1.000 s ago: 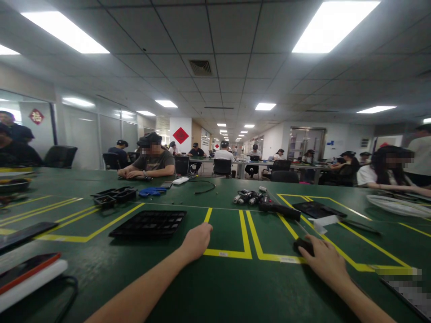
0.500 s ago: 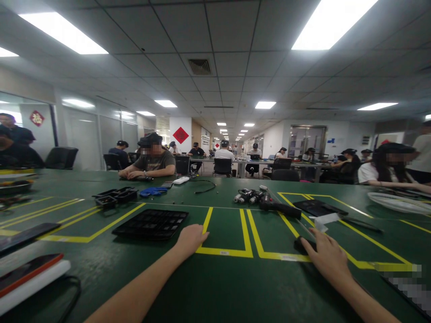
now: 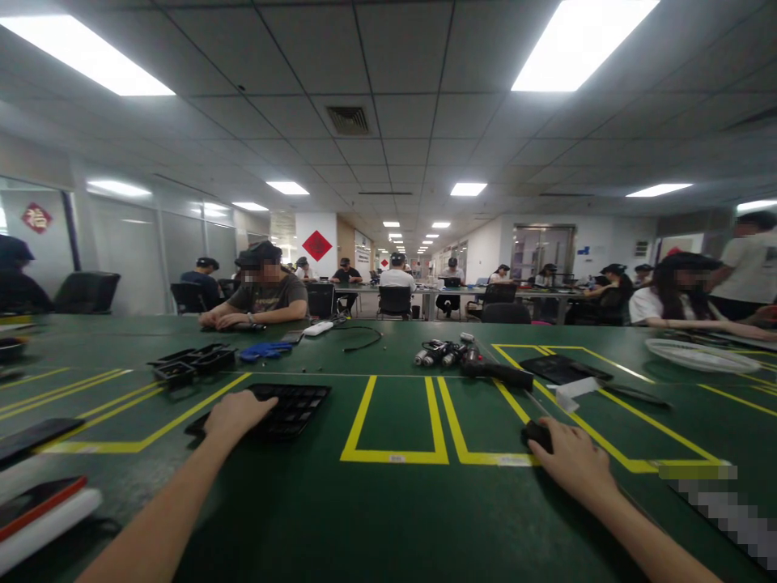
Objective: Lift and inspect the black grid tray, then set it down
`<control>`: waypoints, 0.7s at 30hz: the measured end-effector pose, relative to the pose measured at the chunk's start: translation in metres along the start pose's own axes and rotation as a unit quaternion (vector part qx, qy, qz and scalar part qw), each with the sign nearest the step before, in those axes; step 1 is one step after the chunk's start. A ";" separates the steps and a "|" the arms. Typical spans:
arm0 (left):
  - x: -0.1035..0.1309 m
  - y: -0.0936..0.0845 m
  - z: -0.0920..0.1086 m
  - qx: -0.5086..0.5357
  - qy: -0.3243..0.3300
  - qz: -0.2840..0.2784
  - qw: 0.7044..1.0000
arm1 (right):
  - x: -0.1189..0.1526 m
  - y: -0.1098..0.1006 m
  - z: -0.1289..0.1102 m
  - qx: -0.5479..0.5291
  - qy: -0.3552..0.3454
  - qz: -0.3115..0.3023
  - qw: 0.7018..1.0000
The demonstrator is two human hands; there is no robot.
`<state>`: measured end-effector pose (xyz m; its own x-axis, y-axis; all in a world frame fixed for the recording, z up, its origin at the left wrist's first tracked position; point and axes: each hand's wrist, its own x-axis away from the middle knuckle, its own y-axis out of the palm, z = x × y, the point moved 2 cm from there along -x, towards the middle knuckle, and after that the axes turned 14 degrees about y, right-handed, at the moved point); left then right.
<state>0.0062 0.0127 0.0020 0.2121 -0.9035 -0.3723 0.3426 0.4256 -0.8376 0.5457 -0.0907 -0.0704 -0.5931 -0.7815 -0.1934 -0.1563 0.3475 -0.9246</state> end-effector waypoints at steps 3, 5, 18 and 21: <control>0.001 0.003 -0.005 -0.047 -0.007 -0.068 0.997 | 0.000 0.000 0.001 0.001 -0.007 -0.001 1.000; 0.001 0.006 -0.001 -0.068 0.012 -0.095 0.993 | 0.000 0.000 0.001 -0.003 -0.012 -0.002 1.000; 0.024 0.018 0.063 -0.004 0.136 -0.112 0.984 | 0.010 -0.004 -0.019 -0.143 -0.061 -0.047 0.987; 0.053 0.042 0.119 0.086 0.213 -0.112 0.967 | 0.031 0.000 -0.043 -0.252 -0.121 -0.108 0.954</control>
<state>0.1410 -0.0115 -0.0052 -0.2679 -0.8975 -0.3504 0.4917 0.1854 -0.8508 0.4932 -0.0929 -0.0627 -0.3137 -0.9388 -0.1420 -0.6511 0.3215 -0.6875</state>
